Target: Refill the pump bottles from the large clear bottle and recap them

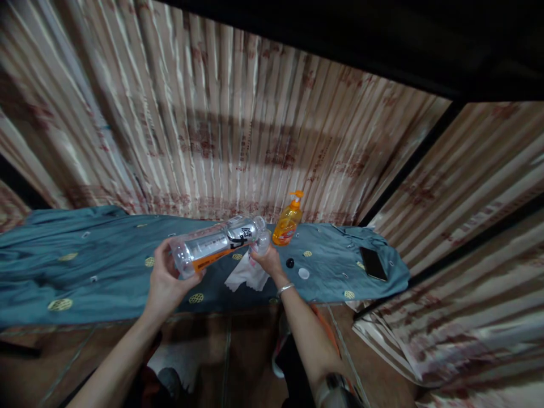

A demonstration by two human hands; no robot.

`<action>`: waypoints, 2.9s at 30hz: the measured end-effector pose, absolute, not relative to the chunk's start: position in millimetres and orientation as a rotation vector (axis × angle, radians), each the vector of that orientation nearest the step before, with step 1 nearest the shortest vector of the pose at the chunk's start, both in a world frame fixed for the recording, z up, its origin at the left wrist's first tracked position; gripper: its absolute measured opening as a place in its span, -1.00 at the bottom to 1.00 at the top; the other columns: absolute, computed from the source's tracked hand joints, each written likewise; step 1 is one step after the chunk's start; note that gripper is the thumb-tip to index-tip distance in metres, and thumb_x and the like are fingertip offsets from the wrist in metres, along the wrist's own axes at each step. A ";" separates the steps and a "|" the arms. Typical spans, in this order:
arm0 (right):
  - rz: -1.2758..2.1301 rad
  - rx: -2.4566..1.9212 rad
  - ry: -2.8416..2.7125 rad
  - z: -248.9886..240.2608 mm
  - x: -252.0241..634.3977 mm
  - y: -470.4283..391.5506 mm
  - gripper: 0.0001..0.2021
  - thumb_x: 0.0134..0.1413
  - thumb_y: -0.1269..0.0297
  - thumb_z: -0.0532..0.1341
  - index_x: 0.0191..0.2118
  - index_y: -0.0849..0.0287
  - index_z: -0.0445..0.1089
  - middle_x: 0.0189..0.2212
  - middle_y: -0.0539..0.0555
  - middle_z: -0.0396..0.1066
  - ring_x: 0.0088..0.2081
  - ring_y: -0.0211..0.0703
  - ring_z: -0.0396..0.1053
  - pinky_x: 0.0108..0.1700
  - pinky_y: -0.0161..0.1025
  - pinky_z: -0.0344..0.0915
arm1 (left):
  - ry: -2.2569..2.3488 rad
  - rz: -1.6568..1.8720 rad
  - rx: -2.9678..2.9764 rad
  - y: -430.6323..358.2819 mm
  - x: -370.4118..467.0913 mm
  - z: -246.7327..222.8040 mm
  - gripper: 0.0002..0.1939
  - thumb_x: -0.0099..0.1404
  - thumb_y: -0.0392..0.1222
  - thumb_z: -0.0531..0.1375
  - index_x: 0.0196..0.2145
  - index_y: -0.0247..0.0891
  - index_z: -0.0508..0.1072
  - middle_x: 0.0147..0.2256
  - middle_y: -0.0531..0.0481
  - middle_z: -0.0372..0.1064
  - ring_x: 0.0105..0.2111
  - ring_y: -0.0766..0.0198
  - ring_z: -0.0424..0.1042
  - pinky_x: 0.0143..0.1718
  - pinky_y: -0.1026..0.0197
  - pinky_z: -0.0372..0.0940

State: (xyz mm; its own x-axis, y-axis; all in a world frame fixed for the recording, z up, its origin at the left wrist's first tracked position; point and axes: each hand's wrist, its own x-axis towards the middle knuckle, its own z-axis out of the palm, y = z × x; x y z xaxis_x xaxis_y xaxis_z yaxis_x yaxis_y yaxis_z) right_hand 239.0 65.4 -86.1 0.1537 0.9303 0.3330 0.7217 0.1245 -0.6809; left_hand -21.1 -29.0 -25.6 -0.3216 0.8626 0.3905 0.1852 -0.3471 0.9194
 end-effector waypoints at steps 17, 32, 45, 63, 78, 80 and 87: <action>0.437 -1.860 -1.549 -100.2 237.1 68.0 -0.64 0.07 0.24 0.49 -0.01 0.15 0.55 -0.06 0.34 0.70 0.06 0.32 0.69 0.07 0.08 0.65 | 1.486 1.754 1.495 -36.3 -23.2 -14.7 -0.11 -0.15 -0.01 0.48 0.15 -0.13 0.31 0.08 -0.15 0.49 0.06 -0.09 0.61 0.07 -0.07 0.57; 0.501 -1.855 -1.599 -100.1 241.8 66.7 -0.49 0.17 0.16 0.50 0.19 0.07 0.47 0.02 0.17 0.69 0.10 0.15 0.67 0.12 -0.07 0.60 | 1.490 1.818 1.587 -41.0 -25.5 -17.2 -0.11 -0.12 0.00 0.55 0.16 -0.12 0.36 0.09 -0.19 0.53 0.07 -0.11 0.60 0.04 -0.07 0.58; 0.496 -1.906 -1.613 -89.4 238.2 62.7 -0.53 0.20 0.19 0.50 0.18 0.11 0.49 0.07 0.18 0.69 0.13 0.10 0.67 0.14 -0.11 0.57 | 1.458 1.850 1.639 -39.3 -25.9 -18.4 -0.11 -0.11 -0.01 0.56 0.16 -0.12 0.38 0.09 -0.19 0.55 0.06 -0.11 0.61 0.01 -0.07 0.60; 0.504 -1.905 -1.609 -84.0 237.7 61.3 -0.45 0.15 0.19 0.53 0.22 0.10 0.44 0.06 0.21 0.68 0.13 0.17 0.66 0.15 -0.06 0.59 | 1.482 1.801 1.592 -44.4 -25.6 -15.7 -0.07 -0.10 0.00 0.58 0.20 -0.06 0.35 0.13 -0.18 0.51 0.06 -0.11 0.61 0.04 -0.11 0.61; 0.523 -1.901 -1.626 -79.4 236.6 59.9 -0.48 0.21 0.22 0.49 0.24 0.11 0.44 0.07 0.20 0.68 0.16 0.13 0.65 0.15 -0.09 0.57 | 1.500 1.796 1.542 -45.1 -22.0 -11.4 -0.05 -0.14 0.01 0.58 0.19 -0.08 0.35 0.12 -0.20 0.52 0.03 -0.15 0.62 0.03 -0.15 0.62; 0.522 -1.909 -1.625 -79.8 236.6 60.2 -0.49 0.21 0.21 0.48 0.22 0.13 0.45 0.06 0.21 0.68 0.15 0.15 0.65 0.16 -0.08 0.57 | 1.494 1.805 1.553 -45.0 -22.0 -10.9 -0.06 -0.13 0.01 0.57 0.18 -0.08 0.34 0.12 -0.20 0.52 0.04 -0.14 0.62 0.01 -0.12 0.62; 0.496 -1.921 -1.613 -84.0 236.7 61.3 -0.47 0.18 0.17 0.49 0.23 0.12 0.45 0.03 0.21 0.69 0.13 0.15 0.66 0.15 -0.08 0.58 | 1.489 1.823 1.562 -45.2 -20.6 -9.2 -0.08 -0.13 0.02 0.58 0.16 -0.07 0.36 0.11 -0.19 0.53 0.07 -0.15 0.62 0.01 -0.11 0.62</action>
State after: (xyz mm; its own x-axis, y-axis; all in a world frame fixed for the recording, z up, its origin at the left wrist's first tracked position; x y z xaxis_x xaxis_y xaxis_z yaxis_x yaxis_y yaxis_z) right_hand 236.7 61.3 -84.0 0.2009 0.9762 0.0810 0.7622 -0.1039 -0.6389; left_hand -20.6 -45.2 -9.2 -0.3537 0.7695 0.5317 0.3674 -0.4085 0.8356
